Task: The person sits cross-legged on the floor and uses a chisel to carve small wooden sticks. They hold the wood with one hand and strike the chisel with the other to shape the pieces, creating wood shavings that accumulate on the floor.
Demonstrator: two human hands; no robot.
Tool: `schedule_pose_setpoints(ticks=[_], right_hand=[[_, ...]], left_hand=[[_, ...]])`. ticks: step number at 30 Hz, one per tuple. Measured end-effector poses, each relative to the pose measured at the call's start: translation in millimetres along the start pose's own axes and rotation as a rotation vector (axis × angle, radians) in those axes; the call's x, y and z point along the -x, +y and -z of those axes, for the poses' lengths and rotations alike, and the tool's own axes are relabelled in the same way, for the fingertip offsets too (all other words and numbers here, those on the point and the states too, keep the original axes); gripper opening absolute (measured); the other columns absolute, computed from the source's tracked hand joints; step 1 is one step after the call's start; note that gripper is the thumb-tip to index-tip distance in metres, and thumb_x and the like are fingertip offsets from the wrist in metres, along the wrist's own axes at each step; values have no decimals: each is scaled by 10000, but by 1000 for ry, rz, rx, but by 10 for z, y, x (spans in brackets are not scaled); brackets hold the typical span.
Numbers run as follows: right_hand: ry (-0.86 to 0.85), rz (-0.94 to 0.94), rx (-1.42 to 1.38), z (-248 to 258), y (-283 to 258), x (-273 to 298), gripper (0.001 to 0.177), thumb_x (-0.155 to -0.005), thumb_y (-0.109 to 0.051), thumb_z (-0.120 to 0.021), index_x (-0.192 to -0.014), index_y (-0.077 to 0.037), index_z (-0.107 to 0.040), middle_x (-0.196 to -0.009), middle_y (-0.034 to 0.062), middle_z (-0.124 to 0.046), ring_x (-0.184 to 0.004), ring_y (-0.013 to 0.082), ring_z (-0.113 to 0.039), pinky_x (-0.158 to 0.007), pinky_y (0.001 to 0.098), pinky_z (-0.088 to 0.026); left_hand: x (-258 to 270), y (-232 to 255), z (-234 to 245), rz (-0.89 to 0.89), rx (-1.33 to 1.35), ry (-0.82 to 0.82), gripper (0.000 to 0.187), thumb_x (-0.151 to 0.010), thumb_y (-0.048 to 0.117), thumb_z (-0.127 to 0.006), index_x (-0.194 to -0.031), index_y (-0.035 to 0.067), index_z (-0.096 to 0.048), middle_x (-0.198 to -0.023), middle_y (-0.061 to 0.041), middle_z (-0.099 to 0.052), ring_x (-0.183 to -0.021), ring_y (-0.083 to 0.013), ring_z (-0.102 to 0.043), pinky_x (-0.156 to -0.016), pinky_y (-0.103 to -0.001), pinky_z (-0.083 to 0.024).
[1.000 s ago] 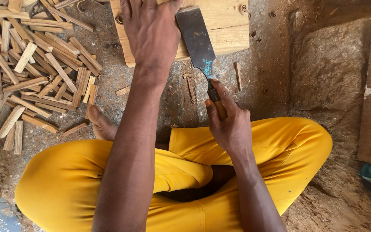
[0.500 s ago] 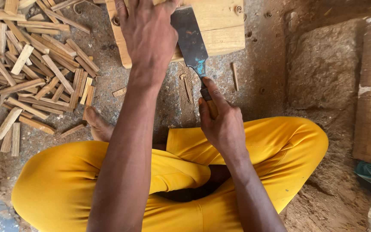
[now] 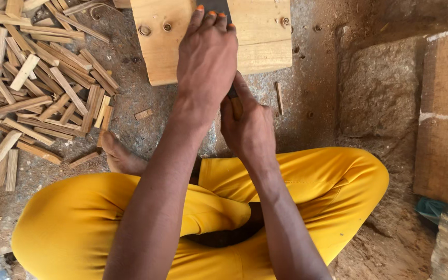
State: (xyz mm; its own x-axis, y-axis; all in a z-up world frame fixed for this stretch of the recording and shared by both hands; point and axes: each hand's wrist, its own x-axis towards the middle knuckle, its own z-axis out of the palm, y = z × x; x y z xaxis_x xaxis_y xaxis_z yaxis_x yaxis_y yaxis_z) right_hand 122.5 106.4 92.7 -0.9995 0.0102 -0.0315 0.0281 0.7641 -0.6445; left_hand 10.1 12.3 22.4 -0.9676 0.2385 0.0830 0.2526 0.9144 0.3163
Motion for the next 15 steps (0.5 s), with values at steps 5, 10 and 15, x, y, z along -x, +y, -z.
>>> schedule_pose_setpoints(ticks=[5,10,15], right_hand=[[9,21,-21,-148,62,97,503,-1019,-119,-598,-1509,-56,-503,-670,162,-711,-491,235,-687,-493,378,-567],[-16,-197,-338,40,214,195,481,-1085,-230,-560,-1550,-130,-484,-874,68,-699,-570,105,-624,-425,302,-565],[95,-208,-147,371,441,193,449,-1086,-265,-592,-1507,-123,-529,-912,96,-735,-601,105,-655,-454,295,-557]], left_hand=[[223,-65,114,-4,184,147,334,-1003,62,-627,-1330,35,-690,-1441,-185,-608,-1376,-296,-570,-1261,-461,-305],[231,-335,131,105,475,352,514,-986,-8,-631,-1496,58,-617,-1443,-154,-610,-1299,-326,-605,-1188,-489,-427],[5,-361,-69,-4,85,296,347,-1036,129,-714,-1375,55,-692,-1401,-117,-661,-1183,-286,-601,-1022,-479,-478]])
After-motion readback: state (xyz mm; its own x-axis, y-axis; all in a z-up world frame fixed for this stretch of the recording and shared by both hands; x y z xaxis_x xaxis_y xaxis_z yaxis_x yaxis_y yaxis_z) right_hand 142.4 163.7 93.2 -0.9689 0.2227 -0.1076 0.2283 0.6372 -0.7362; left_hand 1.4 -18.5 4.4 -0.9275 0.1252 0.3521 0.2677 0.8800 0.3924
